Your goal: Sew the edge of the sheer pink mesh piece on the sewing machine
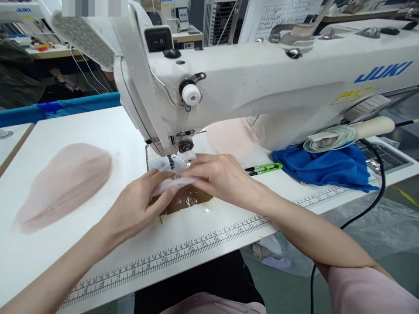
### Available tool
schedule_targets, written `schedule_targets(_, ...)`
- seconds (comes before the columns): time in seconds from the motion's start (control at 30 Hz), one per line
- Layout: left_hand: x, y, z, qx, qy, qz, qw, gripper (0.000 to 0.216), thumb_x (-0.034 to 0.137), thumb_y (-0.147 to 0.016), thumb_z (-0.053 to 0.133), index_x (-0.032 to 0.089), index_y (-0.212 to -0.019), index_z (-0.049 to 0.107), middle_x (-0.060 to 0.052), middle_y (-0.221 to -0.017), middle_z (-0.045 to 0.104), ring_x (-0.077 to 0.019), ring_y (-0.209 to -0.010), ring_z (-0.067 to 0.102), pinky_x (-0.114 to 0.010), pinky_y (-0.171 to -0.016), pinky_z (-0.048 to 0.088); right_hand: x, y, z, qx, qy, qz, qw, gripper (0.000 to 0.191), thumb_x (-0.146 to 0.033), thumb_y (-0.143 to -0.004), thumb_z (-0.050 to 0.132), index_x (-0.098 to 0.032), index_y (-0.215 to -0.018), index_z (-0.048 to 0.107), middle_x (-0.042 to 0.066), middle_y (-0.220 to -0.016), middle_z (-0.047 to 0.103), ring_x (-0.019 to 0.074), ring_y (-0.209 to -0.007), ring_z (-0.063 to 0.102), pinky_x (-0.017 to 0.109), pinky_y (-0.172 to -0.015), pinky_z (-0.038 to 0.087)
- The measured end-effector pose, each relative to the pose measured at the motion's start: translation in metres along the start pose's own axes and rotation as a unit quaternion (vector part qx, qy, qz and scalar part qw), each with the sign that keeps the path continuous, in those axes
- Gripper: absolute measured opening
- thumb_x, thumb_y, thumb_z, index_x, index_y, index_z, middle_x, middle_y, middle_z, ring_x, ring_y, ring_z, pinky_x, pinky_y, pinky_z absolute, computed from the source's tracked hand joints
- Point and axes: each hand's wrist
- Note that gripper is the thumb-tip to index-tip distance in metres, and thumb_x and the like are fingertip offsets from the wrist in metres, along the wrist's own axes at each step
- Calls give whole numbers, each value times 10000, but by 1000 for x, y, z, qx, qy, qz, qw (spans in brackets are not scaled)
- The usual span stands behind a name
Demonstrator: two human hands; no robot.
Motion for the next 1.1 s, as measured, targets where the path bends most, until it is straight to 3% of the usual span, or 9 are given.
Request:
schedule_targets(0.07,-3,-8,-5,-37,-15,-22,999,380,513,-910,446,219,-1017,661,-35,-931,654,-168,-676,594,-294,-602,454,3,0,4,69,10,-8,998,203,-231,-960,553,-232,-1004,751,16,-933,677,85,-656,556,229,-496,232)
schedule_targets(0.17,-10,-17,-7,-56,-21,-38,997,372,515,-901,470,208,-887,680,-24,-864,636,-131,-587,535,-275,-542,397,6,-1,10,108,22,-11,994,228,-246,-976,533,-225,-1036,751,10,-904,703,87,-643,570,224,-483,235)
schedule_targets(0.33,-17,-21,-6,-63,27,-26,997,389,485,-925,454,189,-754,639,5,-740,572,-82,-493,434,-250,-463,317,4,-2,13,75,34,23,996,276,-296,-1007,480,-223,-1006,746,2,-825,741,118,-688,639,241,-518,246)
schedule_targets(0.5,-21,-14,-3,-57,62,49,995,463,430,-983,394,174,-664,610,12,-708,494,-71,-507,434,-239,-472,345,0,-1,6,10,39,36,999,255,-244,-970,502,-221,-889,742,-16,-724,718,112,-618,601,255,-520,228)
schedule_targets(0.63,-23,0,12,19,-57,178,982,368,309,-992,394,185,-836,703,-24,-813,565,-92,-579,512,-244,-526,416,-3,1,2,-69,56,-13,996,199,-144,-866,591,-195,-725,722,-11,-762,717,138,-694,591,275,-533,264)
schedule_targets(0.77,-20,13,29,123,-217,290,924,272,229,-965,467,148,-1048,713,-57,-778,621,-162,-634,569,-286,-516,436,-4,1,7,-104,96,-104,984,176,-106,-840,629,-163,-703,724,38,-979,742,228,-1020,585,342,-785,402)
schedule_targets(0.87,-16,20,34,152,-291,298,896,265,139,-930,518,126,-1137,682,-112,-998,719,-249,-861,658,-370,-669,495,-5,0,11,-138,99,-112,979,178,-82,-852,607,-153,-739,725,38,-967,753,226,-1034,591,372,-869,409)
schedule_targets(0.97,-16,23,34,138,-300,284,900,306,130,-948,496,127,-1217,640,-146,-1293,647,-297,-1166,613,-465,-908,473,-5,0,13,-145,89,-108,980,196,-70,-864,593,-152,-748,728,30,-927,765,208,-996,611,366,-876,420)
schedule_targets(1.1,-20,24,35,115,-280,276,912,332,162,-986,437,141,-1268,611,-136,-1268,664,-277,-1208,608,-525,-1070,380,-4,2,13,-131,79,-105,983,166,-66,-857,608,-152,-826,747,24,-985,770,206,-992,622,367,-878,430)
Point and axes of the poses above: each hand's wrist, its own y-axis away from the middle knuckle, its own z-axis out of the palm, x = y × z
